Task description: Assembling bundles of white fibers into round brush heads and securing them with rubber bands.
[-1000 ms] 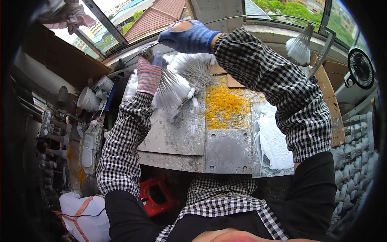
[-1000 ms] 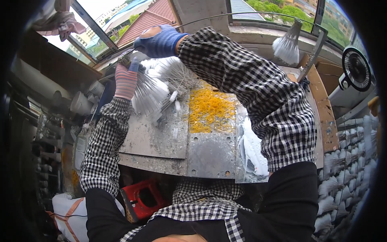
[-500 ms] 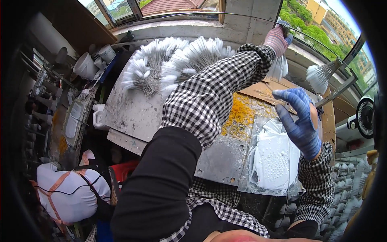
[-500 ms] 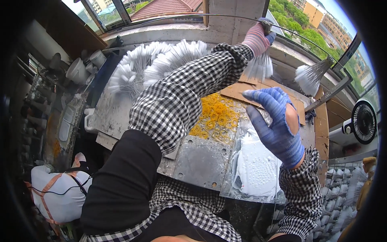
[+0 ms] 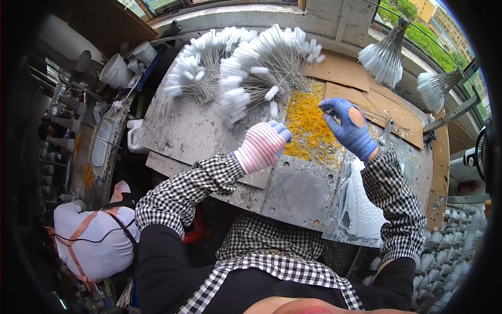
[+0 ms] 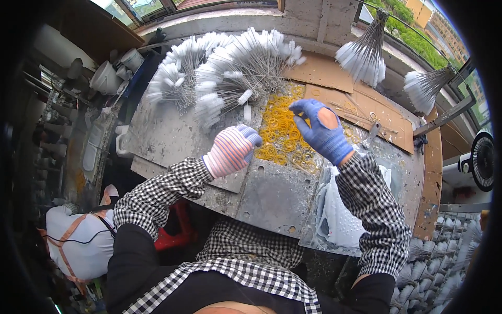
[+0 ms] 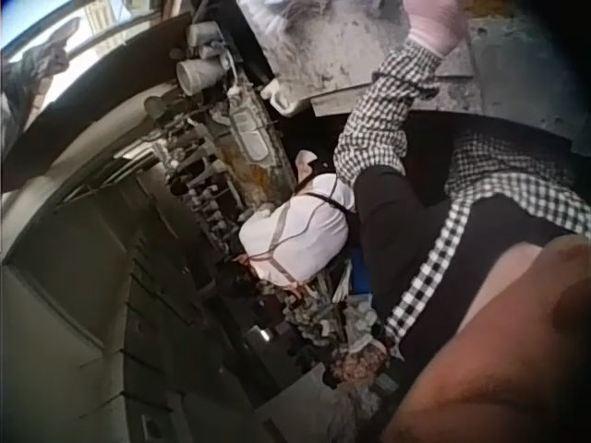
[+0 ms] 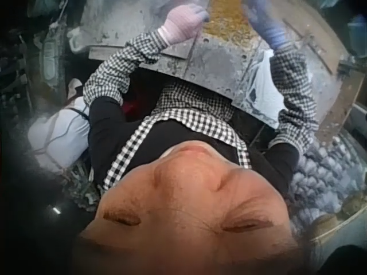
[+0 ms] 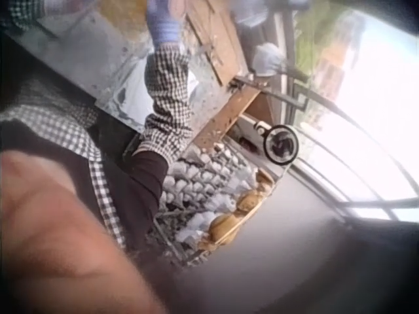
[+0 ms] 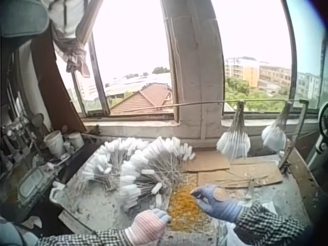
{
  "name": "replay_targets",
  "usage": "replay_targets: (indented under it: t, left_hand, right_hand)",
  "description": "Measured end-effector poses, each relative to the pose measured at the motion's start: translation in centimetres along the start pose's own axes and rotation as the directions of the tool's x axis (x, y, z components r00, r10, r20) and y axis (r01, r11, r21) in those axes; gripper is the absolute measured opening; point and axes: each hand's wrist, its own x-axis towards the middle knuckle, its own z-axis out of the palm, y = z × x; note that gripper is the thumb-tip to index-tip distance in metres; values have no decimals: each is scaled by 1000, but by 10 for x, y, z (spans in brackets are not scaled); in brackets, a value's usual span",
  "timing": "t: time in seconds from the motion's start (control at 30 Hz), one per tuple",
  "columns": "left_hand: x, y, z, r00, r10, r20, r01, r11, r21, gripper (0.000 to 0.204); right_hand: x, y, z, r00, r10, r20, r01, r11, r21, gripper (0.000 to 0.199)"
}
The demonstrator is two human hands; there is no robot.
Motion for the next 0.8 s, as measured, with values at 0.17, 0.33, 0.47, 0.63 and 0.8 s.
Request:
replay_targets:
  t: [0.17,0.33,0.47,0.63,0.8]
  left_hand:
    - [-7,-71,25,980,-199,2,160,795,585,50]
    - [46,-102,35,783,-567,256,301,705,642,59]
    - [44,-86,28,866,-485,117,312,709,633,76]
    - [45,-85,19,772,-617,154,474,720,507,87]
    - [49,-80,22,778,-602,180,424,714,557,90]
  right_hand:
    - [93,47,91,948,-314,48,316,916,-248,34]
    - [145,38,127,970,-9,245,98,929,-357,35]
    - [161,41,122,949,173,266,-22,872,-488,47]
    - [169,33,115,930,184,320,-15,885,-465,47]
    - [178,45,117,911,175,375,45,859,-510,53]
